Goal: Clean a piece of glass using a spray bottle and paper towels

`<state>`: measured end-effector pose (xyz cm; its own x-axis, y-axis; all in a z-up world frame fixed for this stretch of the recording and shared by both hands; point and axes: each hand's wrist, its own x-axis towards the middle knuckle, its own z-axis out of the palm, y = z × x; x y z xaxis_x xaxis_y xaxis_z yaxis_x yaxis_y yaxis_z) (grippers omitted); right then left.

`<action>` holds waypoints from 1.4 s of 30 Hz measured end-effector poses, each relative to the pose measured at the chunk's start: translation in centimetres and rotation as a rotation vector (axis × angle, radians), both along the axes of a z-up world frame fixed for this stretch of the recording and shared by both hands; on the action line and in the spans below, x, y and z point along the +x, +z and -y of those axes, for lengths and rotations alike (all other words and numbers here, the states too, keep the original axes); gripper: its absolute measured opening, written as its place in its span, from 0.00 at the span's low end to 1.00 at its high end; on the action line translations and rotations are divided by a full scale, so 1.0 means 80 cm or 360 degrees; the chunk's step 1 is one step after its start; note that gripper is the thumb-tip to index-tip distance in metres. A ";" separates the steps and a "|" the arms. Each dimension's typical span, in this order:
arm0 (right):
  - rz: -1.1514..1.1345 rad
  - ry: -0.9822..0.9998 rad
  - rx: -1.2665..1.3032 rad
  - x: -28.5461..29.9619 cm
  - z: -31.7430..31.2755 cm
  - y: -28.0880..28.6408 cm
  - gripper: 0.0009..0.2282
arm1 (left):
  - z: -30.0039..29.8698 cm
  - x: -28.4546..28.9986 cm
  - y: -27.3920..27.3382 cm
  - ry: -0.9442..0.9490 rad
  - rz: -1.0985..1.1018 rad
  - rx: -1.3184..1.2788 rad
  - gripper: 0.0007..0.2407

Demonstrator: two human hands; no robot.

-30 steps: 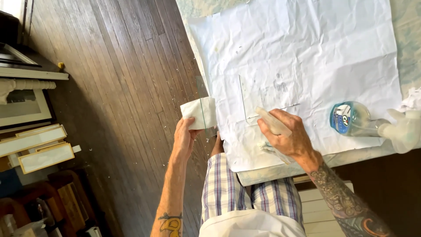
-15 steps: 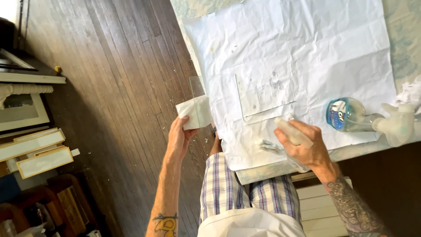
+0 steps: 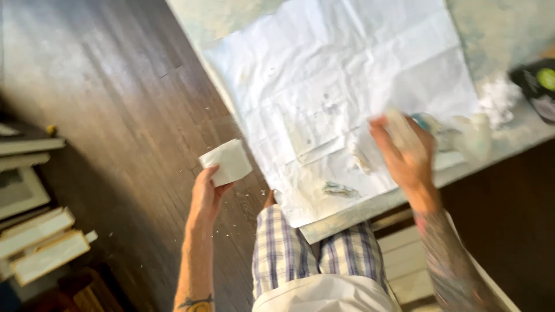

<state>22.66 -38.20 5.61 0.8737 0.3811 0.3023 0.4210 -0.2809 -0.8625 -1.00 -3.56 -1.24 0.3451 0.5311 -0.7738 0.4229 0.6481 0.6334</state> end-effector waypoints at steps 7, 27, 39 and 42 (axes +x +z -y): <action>0.0074 -0.0093 0.0276 0.080 -0.045 -0.088 0.04 | -0.007 0.007 0.024 -0.0152 0.0008 -0.0002 0.18; -0.0549 -0.0745 -0.0279 -0.124 -0.109 -0.214 0.11 | -0.022 -0.004 0.011 -0.0143 -0.0372 -0.0069 0.30; -0.0571 -0.0352 -0.0107 -0.163 -0.377 -0.156 0.05 | -0.036 -0.057 -0.102 -0.0484 0.0003 0.0182 0.09; -0.0681 0.0223 0.0060 -0.216 -0.400 -0.114 0.08 | -0.040 -0.073 -0.110 -0.0236 0.0125 -0.0056 0.14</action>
